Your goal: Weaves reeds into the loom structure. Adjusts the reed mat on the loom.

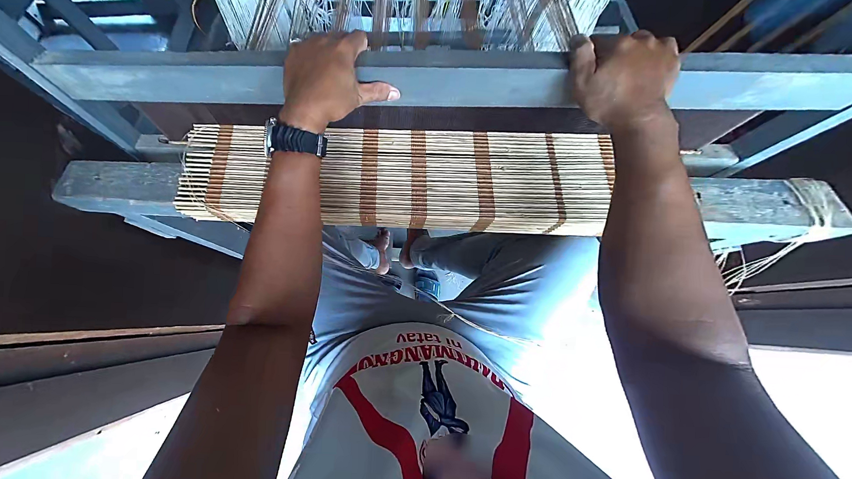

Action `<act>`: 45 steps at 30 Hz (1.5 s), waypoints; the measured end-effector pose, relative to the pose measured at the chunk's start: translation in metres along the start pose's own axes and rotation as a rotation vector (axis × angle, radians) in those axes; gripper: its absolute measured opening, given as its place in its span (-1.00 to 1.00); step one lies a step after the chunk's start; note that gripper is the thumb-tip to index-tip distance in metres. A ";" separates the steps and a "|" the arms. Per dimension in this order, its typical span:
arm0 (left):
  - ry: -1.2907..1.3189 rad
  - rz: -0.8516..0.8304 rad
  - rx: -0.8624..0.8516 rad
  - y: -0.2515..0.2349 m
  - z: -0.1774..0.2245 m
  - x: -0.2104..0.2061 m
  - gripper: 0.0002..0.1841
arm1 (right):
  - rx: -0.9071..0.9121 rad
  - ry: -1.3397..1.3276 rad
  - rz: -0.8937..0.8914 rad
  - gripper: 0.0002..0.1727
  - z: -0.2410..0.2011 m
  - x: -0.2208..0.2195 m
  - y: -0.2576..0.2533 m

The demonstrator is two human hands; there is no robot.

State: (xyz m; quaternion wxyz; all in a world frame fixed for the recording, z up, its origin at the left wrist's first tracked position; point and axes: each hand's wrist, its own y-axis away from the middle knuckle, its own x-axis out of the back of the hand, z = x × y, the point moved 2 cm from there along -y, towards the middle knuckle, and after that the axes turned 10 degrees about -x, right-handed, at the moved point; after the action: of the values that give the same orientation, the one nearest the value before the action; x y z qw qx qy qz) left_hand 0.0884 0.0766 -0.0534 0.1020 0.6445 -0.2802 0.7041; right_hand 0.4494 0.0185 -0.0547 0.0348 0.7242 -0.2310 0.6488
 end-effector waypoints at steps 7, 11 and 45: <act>-0.011 -0.009 0.004 0.000 0.001 0.000 -0.14 | -0.012 -0.006 0.022 -0.13 0.001 -0.004 -0.003; -0.027 -0.013 0.012 0.000 0.002 0.001 -0.14 | 0.007 -0.005 0.023 -0.13 0.002 -0.004 -0.004; 0.093 0.231 -0.156 0.013 -0.010 -0.004 -0.30 | 0.056 -0.098 0.142 -0.22 0.005 -0.007 0.009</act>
State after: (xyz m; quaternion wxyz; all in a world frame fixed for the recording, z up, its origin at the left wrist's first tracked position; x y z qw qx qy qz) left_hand 0.0742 0.0720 -0.0611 0.0833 0.5647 -0.4013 0.7163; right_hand 0.4506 0.0111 -0.0646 -0.0429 0.7375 -0.2651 0.6196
